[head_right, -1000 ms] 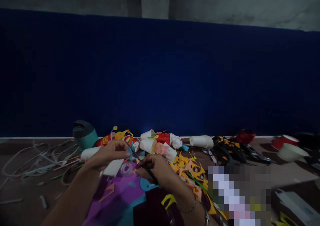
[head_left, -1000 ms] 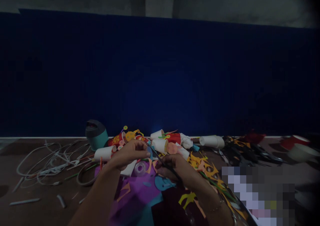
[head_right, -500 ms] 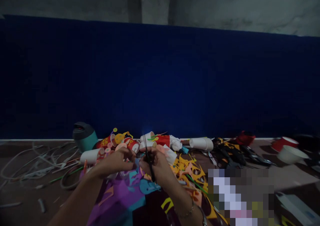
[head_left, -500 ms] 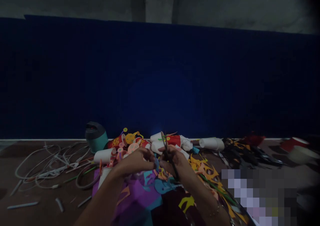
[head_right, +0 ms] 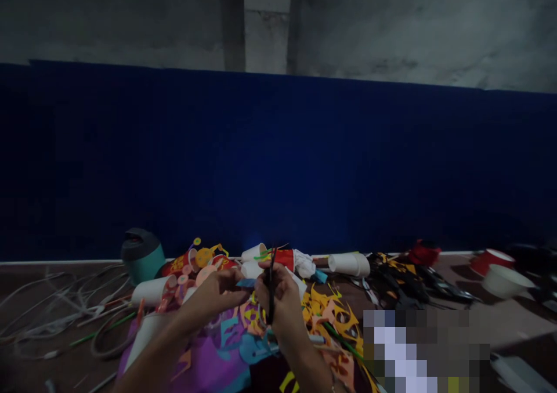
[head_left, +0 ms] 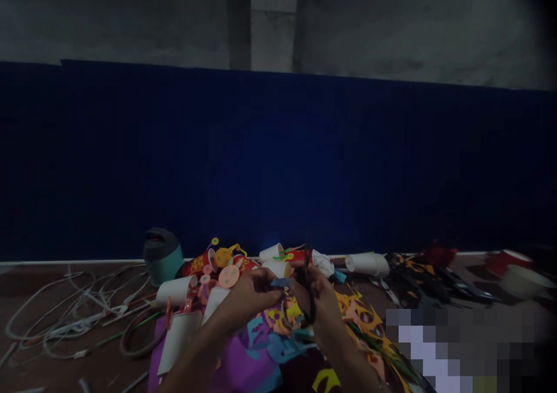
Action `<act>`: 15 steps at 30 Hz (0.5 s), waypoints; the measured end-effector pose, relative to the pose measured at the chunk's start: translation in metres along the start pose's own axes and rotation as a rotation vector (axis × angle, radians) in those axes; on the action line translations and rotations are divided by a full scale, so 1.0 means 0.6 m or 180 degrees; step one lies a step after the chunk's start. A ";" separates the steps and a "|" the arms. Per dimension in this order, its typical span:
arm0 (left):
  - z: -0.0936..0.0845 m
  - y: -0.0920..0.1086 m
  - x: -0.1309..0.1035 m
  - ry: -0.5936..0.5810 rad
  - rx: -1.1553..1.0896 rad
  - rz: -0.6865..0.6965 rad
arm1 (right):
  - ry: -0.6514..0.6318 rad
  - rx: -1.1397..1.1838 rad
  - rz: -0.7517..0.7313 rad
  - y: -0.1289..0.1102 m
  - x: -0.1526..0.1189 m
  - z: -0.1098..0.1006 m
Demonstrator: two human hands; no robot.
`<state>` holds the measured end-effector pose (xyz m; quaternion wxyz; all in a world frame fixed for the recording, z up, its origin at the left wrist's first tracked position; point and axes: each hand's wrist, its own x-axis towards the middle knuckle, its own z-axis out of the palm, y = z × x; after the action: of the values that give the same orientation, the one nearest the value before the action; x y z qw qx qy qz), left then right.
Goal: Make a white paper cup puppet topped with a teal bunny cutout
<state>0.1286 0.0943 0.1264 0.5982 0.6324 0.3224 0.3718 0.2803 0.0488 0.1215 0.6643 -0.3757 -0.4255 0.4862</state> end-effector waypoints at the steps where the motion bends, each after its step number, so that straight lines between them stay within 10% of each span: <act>1: 0.004 -0.003 0.001 0.0022 -0.0191 0.0090 | -0.0015 0.0005 -0.0005 0.000 -0.001 0.001; 15: 0.011 0.014 -0.002 0.0985 -0.0501 0.0359 | -0.0645 -0.0482 0.0335 0.006 -0.002 0.003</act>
<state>0.1331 0.0894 0.1347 0.5673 0.5360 0.3445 0.5217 0.2774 0.0487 0.1183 0.5612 -0.3956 -0.5057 0.5223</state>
